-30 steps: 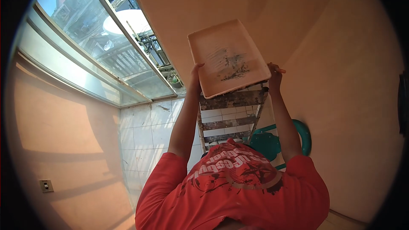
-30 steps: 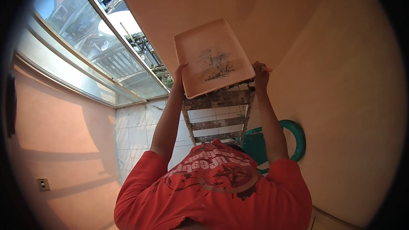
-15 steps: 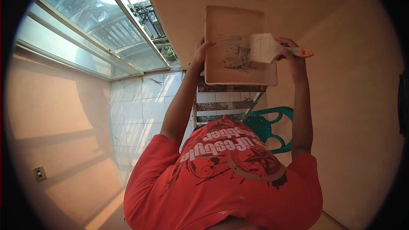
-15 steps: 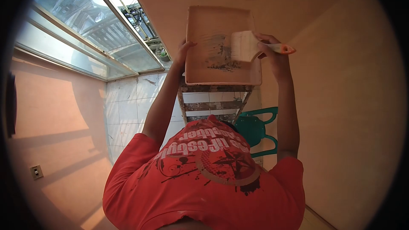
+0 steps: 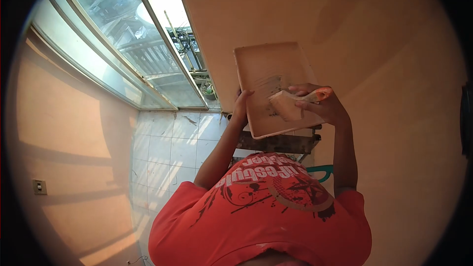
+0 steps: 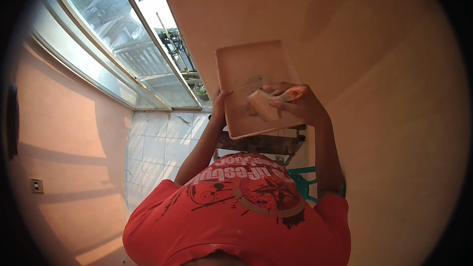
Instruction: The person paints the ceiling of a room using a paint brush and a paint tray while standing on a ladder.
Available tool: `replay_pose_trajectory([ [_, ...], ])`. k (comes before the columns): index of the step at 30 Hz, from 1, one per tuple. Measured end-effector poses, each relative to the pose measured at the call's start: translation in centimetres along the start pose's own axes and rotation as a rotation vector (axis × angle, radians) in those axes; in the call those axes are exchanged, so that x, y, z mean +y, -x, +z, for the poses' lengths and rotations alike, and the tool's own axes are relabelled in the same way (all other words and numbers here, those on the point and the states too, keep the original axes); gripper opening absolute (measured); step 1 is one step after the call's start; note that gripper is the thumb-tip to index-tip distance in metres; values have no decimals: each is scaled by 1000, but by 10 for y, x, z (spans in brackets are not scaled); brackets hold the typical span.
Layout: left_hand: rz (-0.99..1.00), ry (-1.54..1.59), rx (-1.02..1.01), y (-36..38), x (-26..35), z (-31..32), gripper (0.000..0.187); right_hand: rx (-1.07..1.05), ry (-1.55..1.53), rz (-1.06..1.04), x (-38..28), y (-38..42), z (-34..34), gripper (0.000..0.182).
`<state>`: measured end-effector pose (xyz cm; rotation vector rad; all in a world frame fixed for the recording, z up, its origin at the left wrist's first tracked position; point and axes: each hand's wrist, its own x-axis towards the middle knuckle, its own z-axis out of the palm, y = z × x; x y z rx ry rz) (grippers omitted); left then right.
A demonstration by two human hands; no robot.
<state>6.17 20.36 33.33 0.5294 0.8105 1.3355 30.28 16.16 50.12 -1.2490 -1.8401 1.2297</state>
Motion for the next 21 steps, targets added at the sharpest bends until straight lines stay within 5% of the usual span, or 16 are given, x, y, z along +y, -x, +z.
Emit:
replay_pose_trajectory([
  [11, 20, -88, 63, 2, 0, 1, 61, -392, 71, 177, 6, -55, -4, 22],
  [13, 3, -106, 78, 4, 3, 3, 61, -387, 129, -85, 6, -60, 4, 22],
  [21, -18, -109, 22, 9, 15, 7, 61, -496, 249, -77, 2, -63, 15, 19],
])
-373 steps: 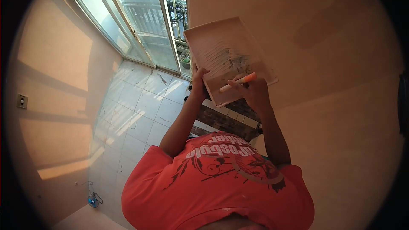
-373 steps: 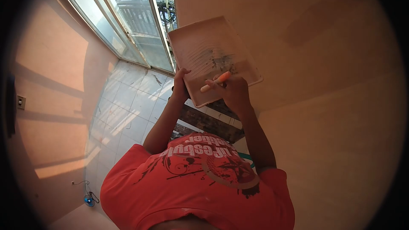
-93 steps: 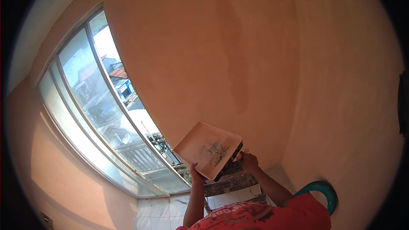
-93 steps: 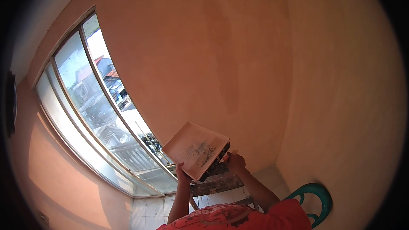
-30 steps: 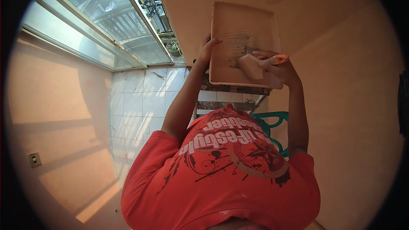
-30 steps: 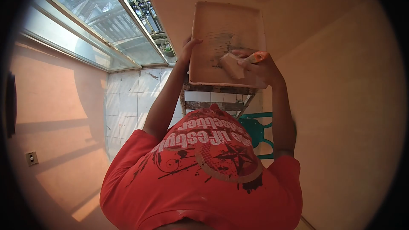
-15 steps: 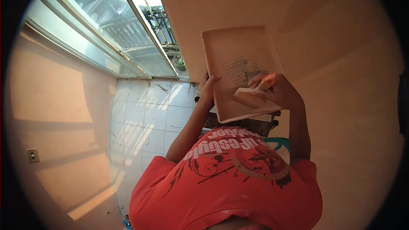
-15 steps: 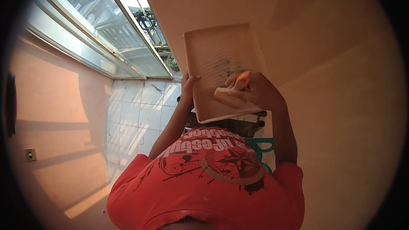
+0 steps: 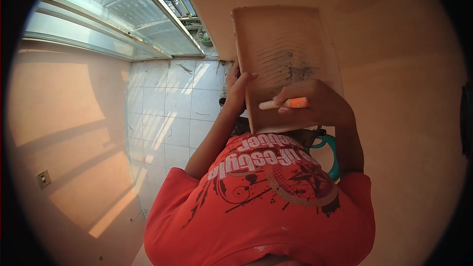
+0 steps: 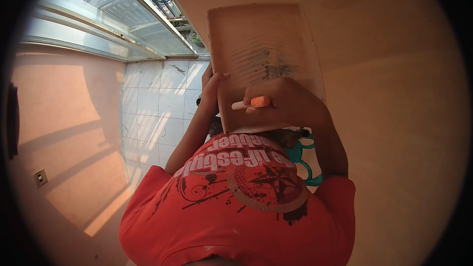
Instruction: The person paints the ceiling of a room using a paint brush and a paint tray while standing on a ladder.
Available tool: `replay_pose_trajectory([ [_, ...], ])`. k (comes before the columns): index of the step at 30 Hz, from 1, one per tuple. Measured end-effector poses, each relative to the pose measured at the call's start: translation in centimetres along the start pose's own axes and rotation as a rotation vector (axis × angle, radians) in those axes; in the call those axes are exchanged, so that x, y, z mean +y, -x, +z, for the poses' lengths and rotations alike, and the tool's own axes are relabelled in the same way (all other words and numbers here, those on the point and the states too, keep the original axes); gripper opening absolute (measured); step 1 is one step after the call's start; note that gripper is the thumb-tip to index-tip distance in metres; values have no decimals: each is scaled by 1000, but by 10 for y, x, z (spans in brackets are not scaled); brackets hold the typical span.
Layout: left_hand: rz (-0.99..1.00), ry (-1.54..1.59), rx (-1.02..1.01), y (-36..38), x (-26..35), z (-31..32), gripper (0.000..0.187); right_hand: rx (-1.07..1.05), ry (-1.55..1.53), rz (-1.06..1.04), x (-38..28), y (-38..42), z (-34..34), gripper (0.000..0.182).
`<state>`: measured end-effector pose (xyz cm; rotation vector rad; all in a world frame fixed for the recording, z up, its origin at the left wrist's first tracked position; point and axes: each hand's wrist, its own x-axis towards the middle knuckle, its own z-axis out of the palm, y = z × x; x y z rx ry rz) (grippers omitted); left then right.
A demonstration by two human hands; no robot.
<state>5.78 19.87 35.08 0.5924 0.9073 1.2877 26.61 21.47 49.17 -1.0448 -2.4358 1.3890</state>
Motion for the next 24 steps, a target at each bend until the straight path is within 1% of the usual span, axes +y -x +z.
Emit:
replay_pose_trajectory([
  [2, -6, 4, -2, -1, -4, -4, 60, 51, -27, 20, -4, 10, -7, 19],
  [4, -6, 9, -11, -2, -7, -5, 60, 154, -95, 22, -13, 22, -16, 19],
  [5, -2, 14, -12, -2, -6, -5, 60, 163, -88, 18, -14, 26, -17, 19],
  [7, 9, 17, -19, -3, -7, -3, 60, 208, -139, 77, -14, 31, -18, 17],
  [8, 17, 43, -11, -4, -8, -3, 59, 218, -133, 71, -4, 28, -10, 17],
  [10, 36, 63, -15, -5, -10, -5, 58, 141, -249, 83, 20, 16, 11, 17],
  [11, 32, 55, -31, -6, -11, -7, 58, 151, -240, 74, 18, 18, 12, 17],
  [13, 43, 46, -50, -9, -9, -7, 59, 176, -245, 154, 10, 22, 12, 18],
  [14, 45, 43, -45, -6, -10, -7, 59, 181, -241, 148, 6, 27, 12, 18],
  [16, 44, 37, -41, -3, -10, -7, 60, 275, -344, 8, -1, 38, 4, 18],
  [20, 55, 37, -66, -1, -8, -7, 60, 366, -355, -34, -19, 39, 3, 15],
  [22, 64, 41, -77, -1, -10, -7, 60, 245, -187, 151, -6, 27, 13, 13],
  [24, 69, 53, -67, -1, -11, -8, 60, 233, -166, 174, 5, 24, 20, 13],
])
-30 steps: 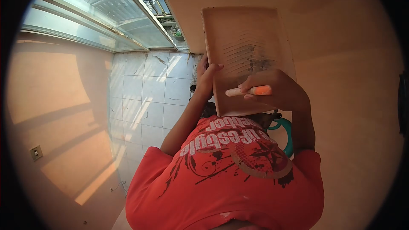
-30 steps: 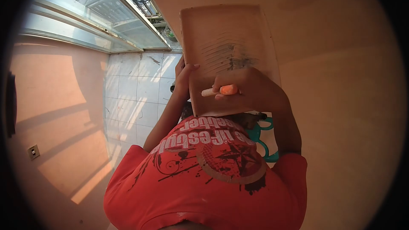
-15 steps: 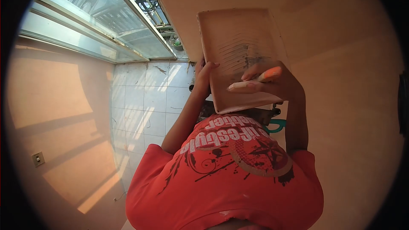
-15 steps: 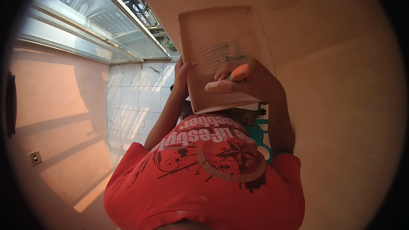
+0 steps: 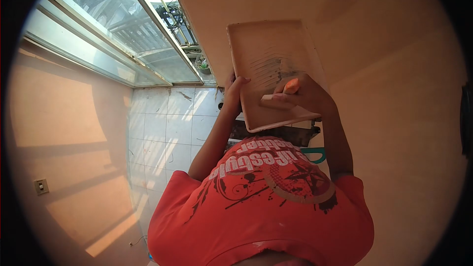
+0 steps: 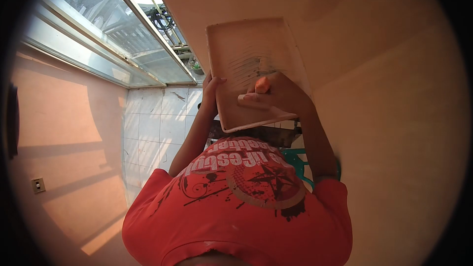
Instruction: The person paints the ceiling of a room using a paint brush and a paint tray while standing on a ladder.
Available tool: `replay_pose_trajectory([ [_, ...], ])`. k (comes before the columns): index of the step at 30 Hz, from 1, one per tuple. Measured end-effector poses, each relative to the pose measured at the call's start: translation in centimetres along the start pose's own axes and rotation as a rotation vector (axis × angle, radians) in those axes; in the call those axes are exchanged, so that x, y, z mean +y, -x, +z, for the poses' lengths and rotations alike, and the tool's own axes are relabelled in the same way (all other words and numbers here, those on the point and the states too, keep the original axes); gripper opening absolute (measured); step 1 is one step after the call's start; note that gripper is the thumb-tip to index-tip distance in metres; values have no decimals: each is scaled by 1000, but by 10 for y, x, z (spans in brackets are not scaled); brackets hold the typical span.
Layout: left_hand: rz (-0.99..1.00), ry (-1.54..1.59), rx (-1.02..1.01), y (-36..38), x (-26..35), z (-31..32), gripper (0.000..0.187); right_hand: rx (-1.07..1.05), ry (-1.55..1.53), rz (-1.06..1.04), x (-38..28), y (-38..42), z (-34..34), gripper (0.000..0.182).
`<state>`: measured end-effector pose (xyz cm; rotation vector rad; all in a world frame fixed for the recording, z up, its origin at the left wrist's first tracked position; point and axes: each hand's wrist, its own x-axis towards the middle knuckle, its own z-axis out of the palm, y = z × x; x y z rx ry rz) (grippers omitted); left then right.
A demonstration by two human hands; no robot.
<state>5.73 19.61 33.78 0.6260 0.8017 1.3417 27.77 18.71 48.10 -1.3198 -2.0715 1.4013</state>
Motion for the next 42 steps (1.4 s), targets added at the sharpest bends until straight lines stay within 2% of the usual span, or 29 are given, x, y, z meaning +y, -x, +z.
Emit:
replay_pose_trajectory([
  [2, 3, -5, 0, -3, 3, 1, 61, -21, 30, 19, 0, -1, -6, 13],
  [4, -26, -17, 13, 2, 0, -3, 61, 18, -41, -90, -11, 5, -9, 12],
  [8, -41, -16, -9, -4, -1, -6, 64, -8, -3, -21, -9, -1, -5, 11],
  [11, -42, 4, 2, 1, 3, -3, 65, -39, 6, -154, 5, -1, -13, 13],
  [15, -69, -19, 3, 2, 4, -6, 66, -2, -27, -130, -25, 8, -33, 16],
  [17, -74, -7, 2, 1, 2, -6, 67, 10, -9, -105, -20, 1, -35, 16],
  [19, -71, 12, 2, 2, 3, -4, 67, 57, 123, -138, -8, -9, -30, 16],
  [23, -55, -9, 8, 0, 1, -7, 67, 47, 37, -242, -23, -2, -50, 18],
  [26, -59, 6, -18, 0, 2, -7, 66, 133, 153, -249, -29, -10, -52, 18],
  [28, -66, 29, -23, 1, 4, -5, 66, 37, 224, 21, -20, -22, -44, 18],
  [29, -67, 15, -14, 1, 6, -3, 66, 38, 233, 16, -19, -21, -48, 18],
  [31, -58, 4, 4, -1, 8, -1, 66, 66, 114, -165, -17, -17, -59, 18],
  [35, -59, -14, -7, -1, -3, -13, 67, 180, 70, -279, -25, -1, -72, 19],
  [37, -71, -16, -40, -2, -3, -12, 67, 238, -240, -141, -22, 4, -74, 16],
  [38, -70, 7, -13, 0, -2, -9, 66, 266, -245, -150, -13, 9, -84, 16],
  [40, -77, 1, -27, 1, 0, -5, 65, 355, -477, -316, 12, 26, -111, 22],
  [41, -64, -17, -7, 1, -2, -7, 65, 402, -486, -326, 21, 34, -117, 22],
  [42, -53, -35, 7, 0, -3, -7, 64, 551, -628, -433, 28, 45, -121, 27],
])
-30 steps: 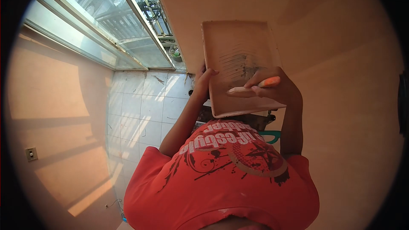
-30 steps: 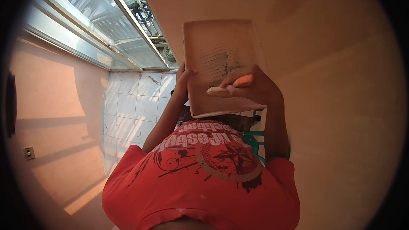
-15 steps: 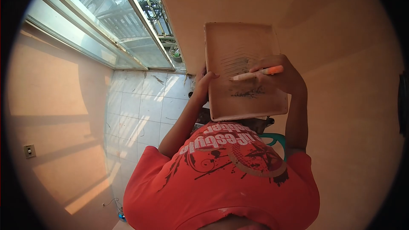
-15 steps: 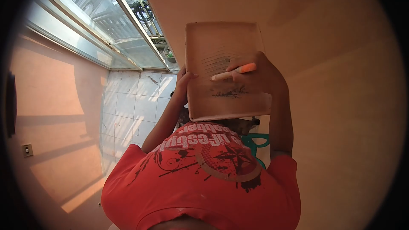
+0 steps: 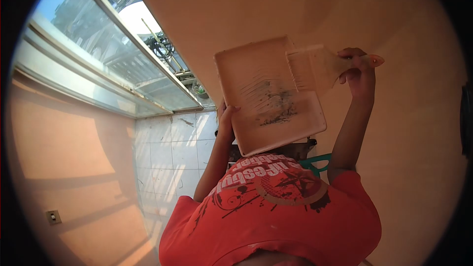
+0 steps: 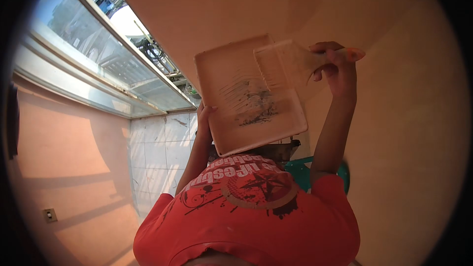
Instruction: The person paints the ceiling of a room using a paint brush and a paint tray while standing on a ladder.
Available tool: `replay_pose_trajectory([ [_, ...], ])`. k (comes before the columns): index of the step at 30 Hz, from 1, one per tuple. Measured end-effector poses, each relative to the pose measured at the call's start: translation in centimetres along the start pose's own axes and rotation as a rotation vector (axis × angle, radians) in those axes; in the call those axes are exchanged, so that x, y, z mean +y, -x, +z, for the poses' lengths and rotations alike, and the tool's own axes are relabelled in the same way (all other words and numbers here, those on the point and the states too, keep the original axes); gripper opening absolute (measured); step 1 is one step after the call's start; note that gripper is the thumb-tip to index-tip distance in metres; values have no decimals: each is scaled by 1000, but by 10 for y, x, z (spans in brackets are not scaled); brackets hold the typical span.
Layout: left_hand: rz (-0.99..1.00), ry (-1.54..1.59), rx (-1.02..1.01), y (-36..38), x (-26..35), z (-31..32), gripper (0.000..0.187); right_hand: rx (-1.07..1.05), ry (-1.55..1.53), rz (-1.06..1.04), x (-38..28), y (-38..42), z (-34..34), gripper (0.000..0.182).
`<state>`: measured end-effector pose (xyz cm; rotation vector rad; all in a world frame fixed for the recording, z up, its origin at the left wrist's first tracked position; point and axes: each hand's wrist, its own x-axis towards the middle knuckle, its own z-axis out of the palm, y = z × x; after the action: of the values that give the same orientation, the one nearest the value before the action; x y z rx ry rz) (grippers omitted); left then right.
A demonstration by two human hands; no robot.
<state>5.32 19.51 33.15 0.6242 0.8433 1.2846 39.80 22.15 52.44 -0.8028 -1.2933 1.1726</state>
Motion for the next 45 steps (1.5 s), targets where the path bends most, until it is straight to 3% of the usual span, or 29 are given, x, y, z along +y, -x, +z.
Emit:
replay_pose_trajectory([
  [1, -13, -28, -50, -1, 1, 1, 64, 143, -137, -125, -8, 7, -6, 31],
  [3, -5, 16, -34, 0, 1, 3, 63, 224, -241, -196, -5, 19, -5, 34],
  [5, -24, -21, -66, -3, -2, -3, 67, 171, -207, -11, 11, 32, -8, 32],
  [6, -18, -29, -47, -5, -3, -4, 71, 203, -206, -38, 13, 40, -3, 32],
  [8, -10, -8, -86, -7, -5, -6, 69, 221, 92, 168, 17, 58, 7, 31],
  [12, 2, 47, -106, -3, -2, 1, 65, 220, -262, -6, 27, 84, -16, 34],
  [14, -13, 56, -107, -1, -4, 1, 64, 114, -455, -221, 21, 89, -6, 32],
  [15, 8, 42, -100, 1, -4, 3, 64, 114, -456, -232, 20, 94, -5, 32],
  [17, 32, 19, -100, -1, -6, 0, 63, -49, -103, 28, 22, 102, -5, 27],
  [21, -7, 52, -75, -8, -14, -10, 66, 57, -42, -100, 14, 110, -4, 23],
  [23, -10, 50, -65, -3, -16, -8, 68, 147, -379, -108, 3, 114, -8, 20],
  [24, -46, 71, -85, 6, -10, 2, 71, 153, -381, -102, 4, 116, -13, 20],
  [26, -88, 91, -101, 14, -5, 8, 73, 179, -55, 67, 14, 118, -24, 22],
  [27, -100, 61, -101, 14, -3, 8, 74, 183, -56, 72, 21, 120, -29, 22],
  [29, -111, 37, -103, 13, 3, 17, 76, 314, -259, -193, 22, 115, -40, 25],
  [32, -85, -3, -69, 18, 6, 24, 77, 375, -360, -252, 16, 106, -56, 24],
  [36, -102, 10, -36, 19, 4, 24, 79, 321, -278, -74, 79, 78, -96, 24],
  [38, -96, 9, -31, 16, -1, 14, 79, 525, -97, -35, 133, 59, -105, 23],
  [45, -78, 93, 19, 26, -26, -3, 75, 706, -116, 76, 264, 13, -146, 19],
])
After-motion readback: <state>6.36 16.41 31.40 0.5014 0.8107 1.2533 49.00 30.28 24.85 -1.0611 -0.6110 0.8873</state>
